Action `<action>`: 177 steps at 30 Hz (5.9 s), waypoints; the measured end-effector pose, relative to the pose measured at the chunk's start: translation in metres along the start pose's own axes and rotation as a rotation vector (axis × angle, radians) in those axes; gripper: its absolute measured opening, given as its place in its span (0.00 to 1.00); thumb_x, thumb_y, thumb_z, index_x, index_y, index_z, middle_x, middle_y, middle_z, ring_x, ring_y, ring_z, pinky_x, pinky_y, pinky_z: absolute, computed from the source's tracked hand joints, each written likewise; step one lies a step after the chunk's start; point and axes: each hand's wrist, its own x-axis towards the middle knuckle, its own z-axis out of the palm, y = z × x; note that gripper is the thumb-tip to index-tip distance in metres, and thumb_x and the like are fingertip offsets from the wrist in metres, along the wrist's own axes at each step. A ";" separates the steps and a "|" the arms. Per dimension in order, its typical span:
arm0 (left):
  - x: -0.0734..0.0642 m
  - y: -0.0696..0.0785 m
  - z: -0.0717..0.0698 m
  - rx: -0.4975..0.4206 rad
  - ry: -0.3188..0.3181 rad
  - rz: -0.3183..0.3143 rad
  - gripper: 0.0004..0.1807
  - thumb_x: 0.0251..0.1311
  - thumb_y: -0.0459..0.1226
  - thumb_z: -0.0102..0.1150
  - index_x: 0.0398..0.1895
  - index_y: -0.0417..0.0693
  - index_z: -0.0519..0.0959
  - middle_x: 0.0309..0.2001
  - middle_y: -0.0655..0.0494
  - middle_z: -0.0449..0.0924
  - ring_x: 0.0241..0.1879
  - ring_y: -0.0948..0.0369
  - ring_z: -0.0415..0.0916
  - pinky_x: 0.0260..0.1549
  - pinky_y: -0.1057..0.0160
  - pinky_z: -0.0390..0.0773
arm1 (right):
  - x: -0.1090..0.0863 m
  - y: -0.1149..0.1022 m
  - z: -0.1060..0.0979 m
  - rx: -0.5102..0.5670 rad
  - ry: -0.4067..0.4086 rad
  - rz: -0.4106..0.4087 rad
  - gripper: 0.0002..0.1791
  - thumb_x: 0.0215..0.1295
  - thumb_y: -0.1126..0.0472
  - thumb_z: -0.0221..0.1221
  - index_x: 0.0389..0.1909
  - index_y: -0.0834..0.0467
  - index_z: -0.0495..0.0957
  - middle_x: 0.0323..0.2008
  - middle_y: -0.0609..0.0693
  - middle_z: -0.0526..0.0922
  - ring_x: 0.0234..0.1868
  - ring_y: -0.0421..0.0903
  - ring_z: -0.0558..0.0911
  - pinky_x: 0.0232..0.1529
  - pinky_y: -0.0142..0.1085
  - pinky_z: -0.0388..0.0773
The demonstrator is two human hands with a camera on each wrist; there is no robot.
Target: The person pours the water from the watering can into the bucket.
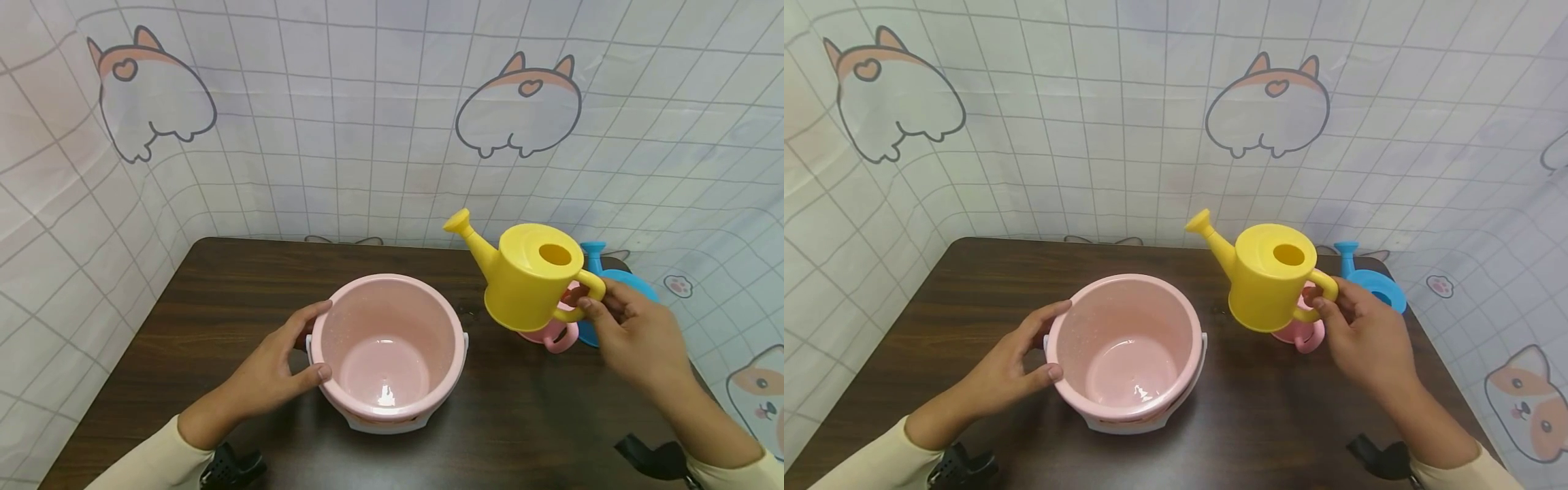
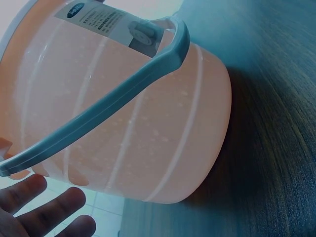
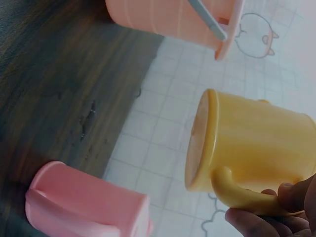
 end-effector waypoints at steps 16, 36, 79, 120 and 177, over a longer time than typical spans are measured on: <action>0.001 -0.001 0.001 -0.013 -0.001 0.001 0.44 0.63 0.49 0.66 0.80 0.56 0.57 0.60 0.53 0.79 0.47 0.58 0.81 0.50 0.54 0.77 | 0.002 -0.012 -0.012 0.010 -0.026 -0.010 0.09 0.75 0.58 0.60 0.50 0.53 0.85 0.42 0.50 0.88 0.37 0.22 0.77 0.29 0.25 0.69; 0.001 -0.001 0.001 0.000 -0.006 -0.028 0.44 0.64 0.50 0.66 0.80 0.59 0.56 0.61 0.55 0.77 0.49 0.59 0.79 0.50 0.54 0.77 | -0.002 -0.024 -0.018 0.080 -0.045 -0.116 0.09 0.73 0.65 0.62 0.49 0.52 0.84 0.38 0.47 0.88 0.35 0.25 0.80 0.24 0.25 0.67; 0.002 0.000 0.000 0.009 -0.008 -0.040 0.45 0.63 0.48 0.67 0.80 0.60 0.55 0.63 0.54 0.76 0.50 0.61 0.79 0.51 0.56 0.78 | 0.016 -0.040 -0.019 -0.040 0.006 -0.392 0.24 0.56 0.75 0.71 0.56 0.61 0.84 0.31 0.48 0.87 0.23 0.33 0.72 0.20 0.24 0.64; 0.001 -0.002 0.001 -0.007 -0.007 -0.037 0.45 0.64 0.47 0.66 0.80 0.58 0.55 0.62 0.53 0.77 0.48 0.61 0.80 0.50 0.55 0.78 | 0.022 -0.054 -0.023 -0.002 -0.021 -0.396 0.26 0.56 0.74 0.70 0.58 0.59 0.84 0.34 0.51 0.89 0.17 0.33 0.66 0.19 0.26 0.62; 0.002 0.000 0.003 -0.001 0.005 -0.039 0.44 0.63 0.45 0.66 0.80 0.57 0.56 0.62 0.52 0.77 0.49 0.61 0.80 0.51 0.55 0.77 | 0.034 -0.063 -0.033 0.024 -0.096 -0.520 0.28 0.51 0.76 0.72 0.56 0.57 0.86 0.32 0.44 0.85 0.15 0.30 0.62 0.16 0.24 0.60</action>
